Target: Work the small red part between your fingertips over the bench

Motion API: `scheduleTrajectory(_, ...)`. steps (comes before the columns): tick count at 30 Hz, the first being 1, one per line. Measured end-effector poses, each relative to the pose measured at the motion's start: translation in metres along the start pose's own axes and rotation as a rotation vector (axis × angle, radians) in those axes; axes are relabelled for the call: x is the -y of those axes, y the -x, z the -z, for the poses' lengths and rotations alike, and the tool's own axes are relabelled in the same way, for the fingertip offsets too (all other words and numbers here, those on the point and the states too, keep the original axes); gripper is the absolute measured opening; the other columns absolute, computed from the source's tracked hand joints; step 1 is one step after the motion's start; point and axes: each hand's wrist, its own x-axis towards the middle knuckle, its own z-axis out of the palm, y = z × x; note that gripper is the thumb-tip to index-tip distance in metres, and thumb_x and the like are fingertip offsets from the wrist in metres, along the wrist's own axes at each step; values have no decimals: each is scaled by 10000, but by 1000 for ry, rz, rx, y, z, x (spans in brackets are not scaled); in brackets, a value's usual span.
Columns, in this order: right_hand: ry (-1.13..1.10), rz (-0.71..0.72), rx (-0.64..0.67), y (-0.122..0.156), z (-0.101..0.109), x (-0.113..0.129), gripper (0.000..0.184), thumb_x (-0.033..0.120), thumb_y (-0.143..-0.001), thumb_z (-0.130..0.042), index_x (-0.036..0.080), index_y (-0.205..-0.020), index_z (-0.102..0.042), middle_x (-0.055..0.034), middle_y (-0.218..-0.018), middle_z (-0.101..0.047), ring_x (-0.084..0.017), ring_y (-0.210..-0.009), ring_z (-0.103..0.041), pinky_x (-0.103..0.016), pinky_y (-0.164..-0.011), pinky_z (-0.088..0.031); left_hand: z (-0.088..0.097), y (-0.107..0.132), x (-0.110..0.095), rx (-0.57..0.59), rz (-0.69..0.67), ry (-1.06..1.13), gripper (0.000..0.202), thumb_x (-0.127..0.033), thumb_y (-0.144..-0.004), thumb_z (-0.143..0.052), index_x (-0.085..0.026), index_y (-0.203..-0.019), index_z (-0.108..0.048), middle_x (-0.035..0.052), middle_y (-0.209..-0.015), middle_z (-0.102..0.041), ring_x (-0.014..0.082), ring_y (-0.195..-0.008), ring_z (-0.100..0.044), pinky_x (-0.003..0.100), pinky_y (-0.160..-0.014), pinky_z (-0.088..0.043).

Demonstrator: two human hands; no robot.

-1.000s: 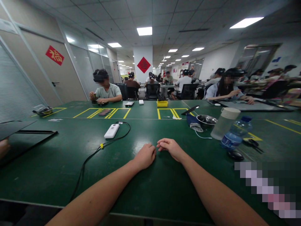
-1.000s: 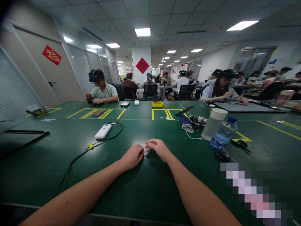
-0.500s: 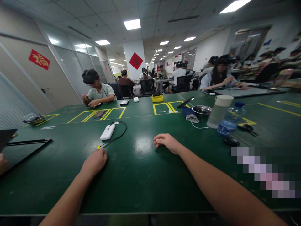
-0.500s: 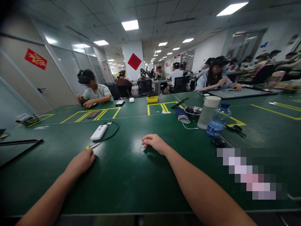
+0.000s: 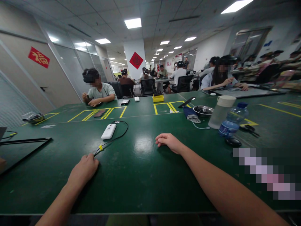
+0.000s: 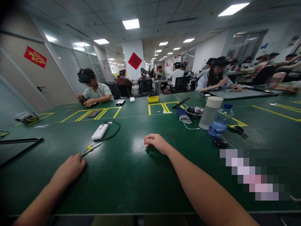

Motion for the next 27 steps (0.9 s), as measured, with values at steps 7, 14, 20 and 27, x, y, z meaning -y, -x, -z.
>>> scheduleTrajectory(7,-13,2,-1,-2,1,-2,180,242,-729,-639,118,-858,-650,-75,-800,-686,-116,-615,-630,-276,-665,-507,5,-14,-7,30,-80,-4,290,-341,-814,-369,-146,-820,-583,147,-883,-627,261,-806,-603,329,-692,-431)
scheduleTrajectory(14,-11,0,-6,-1,-2,2,153,220,-729,-633,119,-844,-645,-69,-785,-685,-117,-615,-632,-268,-655,-507,14,-30,-95,50,-293,113,231,-332,-798,-449,-157,-773,-598,122,-814,-645,248,-764,-596,316,-667,-415)
scheduleTrajectory(20,55,49,-30,-1,-4,-3,151,218,-745,-596,126,-859,-632,-66,-779,-686,-127,-603,-633,-259,-622,-495,-5,-9,-204,-75,-658,203,180,-261,-810,-459,-153,-886,-583,124,-938,-557,214,-819,-560,298,-730,-406)
scheduleTrajectory(27,751,198,-240,0,5,3,143,221,-758,-535,188,-769,-673,-43,-736,-682,-172,-703,-613,-255,-644,-421,-19,21,-259,-120,-982,372,260,-174,-827,-439,-162,-1059,-556,130,-1013,-522,239,-955,-510,343,-868,-374)
